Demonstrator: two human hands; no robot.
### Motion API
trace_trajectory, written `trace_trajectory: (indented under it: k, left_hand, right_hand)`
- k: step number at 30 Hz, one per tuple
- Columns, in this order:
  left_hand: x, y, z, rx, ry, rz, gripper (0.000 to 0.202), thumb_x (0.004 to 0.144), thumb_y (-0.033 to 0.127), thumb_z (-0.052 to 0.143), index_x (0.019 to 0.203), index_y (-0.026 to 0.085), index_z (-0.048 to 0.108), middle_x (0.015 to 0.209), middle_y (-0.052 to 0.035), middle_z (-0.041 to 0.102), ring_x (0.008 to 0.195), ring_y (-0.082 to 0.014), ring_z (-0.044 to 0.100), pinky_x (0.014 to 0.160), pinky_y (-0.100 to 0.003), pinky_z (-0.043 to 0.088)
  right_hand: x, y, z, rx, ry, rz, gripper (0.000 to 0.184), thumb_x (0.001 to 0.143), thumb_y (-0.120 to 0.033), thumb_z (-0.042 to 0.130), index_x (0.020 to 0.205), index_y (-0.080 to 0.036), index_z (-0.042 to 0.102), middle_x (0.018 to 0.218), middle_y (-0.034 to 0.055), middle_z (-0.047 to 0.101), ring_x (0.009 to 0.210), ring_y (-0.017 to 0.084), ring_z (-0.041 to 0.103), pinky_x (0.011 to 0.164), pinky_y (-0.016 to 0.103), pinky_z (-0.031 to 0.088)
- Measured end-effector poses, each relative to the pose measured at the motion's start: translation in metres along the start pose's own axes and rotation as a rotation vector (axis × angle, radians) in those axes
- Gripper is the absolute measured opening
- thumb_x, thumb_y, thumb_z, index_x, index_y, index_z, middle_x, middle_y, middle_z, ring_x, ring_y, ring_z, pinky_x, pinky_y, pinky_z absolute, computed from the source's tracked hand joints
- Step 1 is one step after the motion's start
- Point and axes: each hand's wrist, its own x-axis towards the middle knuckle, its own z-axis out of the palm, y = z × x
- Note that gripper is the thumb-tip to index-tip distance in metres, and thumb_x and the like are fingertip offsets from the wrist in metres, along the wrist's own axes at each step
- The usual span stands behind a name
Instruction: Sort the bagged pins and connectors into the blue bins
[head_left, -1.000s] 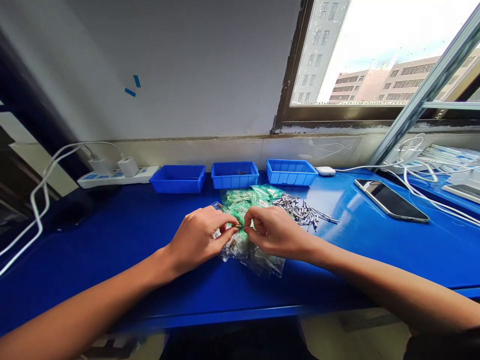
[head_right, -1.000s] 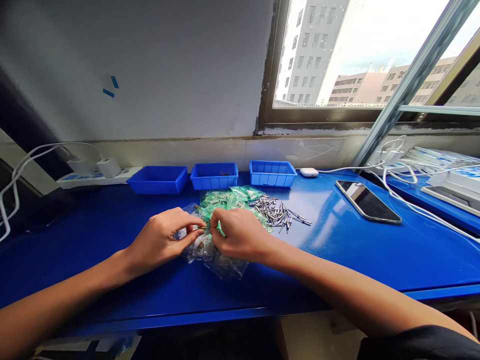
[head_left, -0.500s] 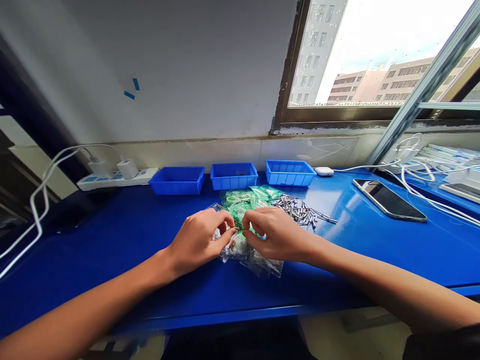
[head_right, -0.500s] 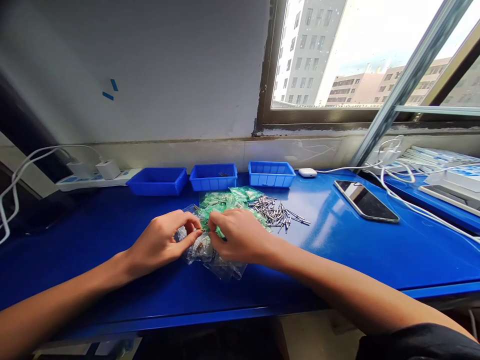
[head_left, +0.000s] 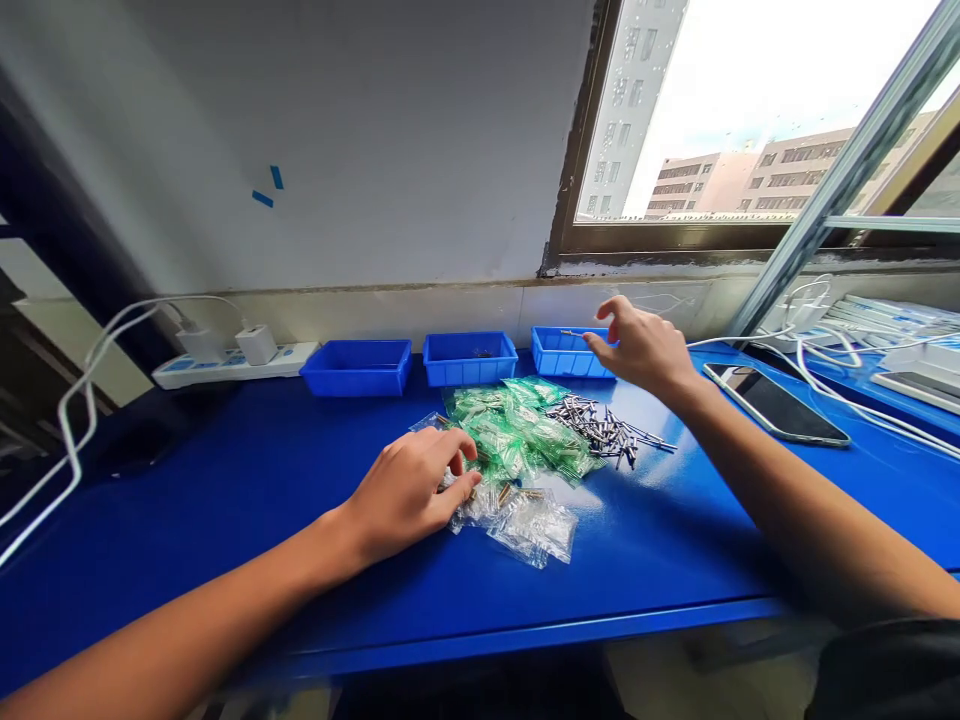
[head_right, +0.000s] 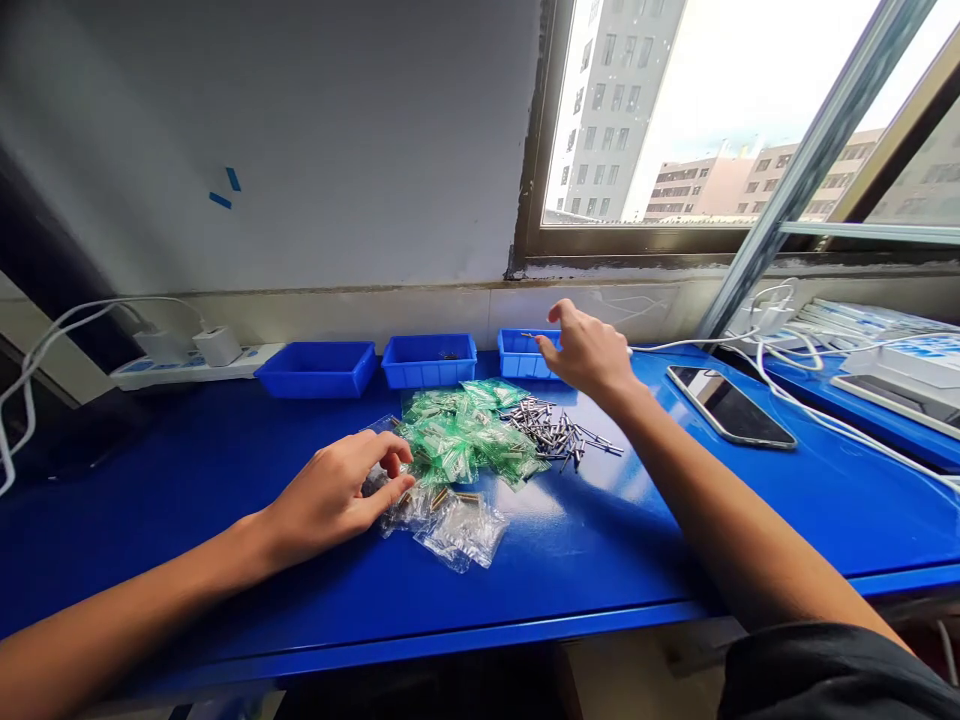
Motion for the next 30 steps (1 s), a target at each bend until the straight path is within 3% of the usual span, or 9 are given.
trace_trajectory:
  k: [2, 5, 8, 10, 14, 20, 30]
  left_hand:
    - [0.0, 0.001, -0.001, 0.008, -0.028, 0.004, 0.006, 0.083, 0.024, 0.054, 0.086, 0.019, 0.056, 0.078, 0.0008, 0.064, 0.067, -0.0143, 0.056, 0.063, -0.028, 0.041]
    - [0.001, 0.002, -0.001, 0.013, -0.06, 0.012, 0.008, 0.084, 0.025, 0.051, 0.083, 0.019, 0.057, 0.079, -0.0002, 0.064, 0.069, -0.0148, 0.056, 0.065, -0.029, 0.041]
    - [0.003, 0.001, -0.001, 0.002, -0.083, 0.018, 0.01, 0.084, 0.024, 0.05, 0.082, 0.019, 0.057, 0.079, -0.0007, 0.065, 0.071, -0.0151, 0.056, 0.066, -0.029, 0.04]
    - [0.004, 0.001, -0.001, 0.001, -0.092, 0.021, 0.01, 0.084, 0.024, 0.049, 0.081, 0.019, 0.057, 0.079, -0.0006, 0.064, 0.071, -0.0151, 0.055, 0.066, -0.029, 0.04]
    - [0.005, 0.001, -0.002, 0.016, -0.112, 0.026, 0.011, 0.084, 0.023, 0.049, 0.078, 0.018, 0.057, 0.079, -0.0009, 0.064, 0.07, -0.015, 0.054, 0.066, -0.029, 0.038]
    - [0.004, 0.0, -0.003, 0.035, -0.141, 0.031, 0.013, 0.086, 0.023, 0.05, 0.077, 0.018, 0.058, 0.078, -0.0009, 0.062, 0.069, -0.0153, 0.053, 0.065, -0.029, 0.037]
    - [0.003, -0.001, -0.003, 0.038, -0.16, 0.025, 0.017, 0.087, 0.026, 0.048, 0.078, 0.018, 0.059, 0.078, -0.0018, 0.062, 0.071, -0.0156, 0.053, 0.066, -0.029, 0.037]
  right_hand:
    - [0.001, 0.017, -0.012, -0.021, -0.117, 0.026, 0.014, 0.08, -0.028, 0.057, 0.088, -0.017, 0.058, 0.074, 0.0063, 0.06, 0.06, 0.013, 0.047, 0.056, 0.03, 0.03]
    - [-0.008, 0.031, -0.025, 0.075, -0.391, -0.053, 0.008, 0.08, -0.021, 0.056, 0.079, -0.015, 0.061, 0.07, 0.0046, 0.059, 0.058, 0.01, 0.048, 0.054, 0.028, 0.032]
    - [-0.017, 0.033, -0.023, 0.085, -0.674, -0.129, 0.006, 0.076, -0.018, 0.06, 0.081, -0.017, 0.064, 0.067, 0.0003, 0.057, 0.054, 0.007, 0.047, 0.052, 0.025, 0.03]
    - [-0.02, 0.03, -0.015, 0.074, -0.763, -0.159, 0.006, 0.072, -0.015, 0.064, 0.076, -0.018, 0.066, 0.063, -0.0012, 0.056, 0.051, 0.006, 0.046, 0.05, 0.024, 0.029]
    - [-0.024, 0.022, 0.0, 0.079, -0.788, -0.176, 0.013, 0.07, -0.008, 0.059, 0.069, -0.019, 0.067, 0.061, -0.0007, 0.057, 0.051, 0.006, 0.046, 0.051, 0.024, 0.03]
    - [-0.024, 0.013, 0.015, 0.091, -0.753, -0.211, 0.015, 0.071, -0.009, 0.055, 0.074, -0.02, 0.064, 0.071, 0.0023, 0.063, 0.057, 0.012, 0.053, 0.051, 0.023, 0.036]
    - [-0.028, 0.004, 0.02, 0.043, -0.769, -0.302, 0.015, 0.08, -0.015, 0.044, 0.079, -0.019, 0.059, 0.075, 0.0037, 0.062, 0.064, 0.013, 0.052, 0.055, 0.024, 0.035]
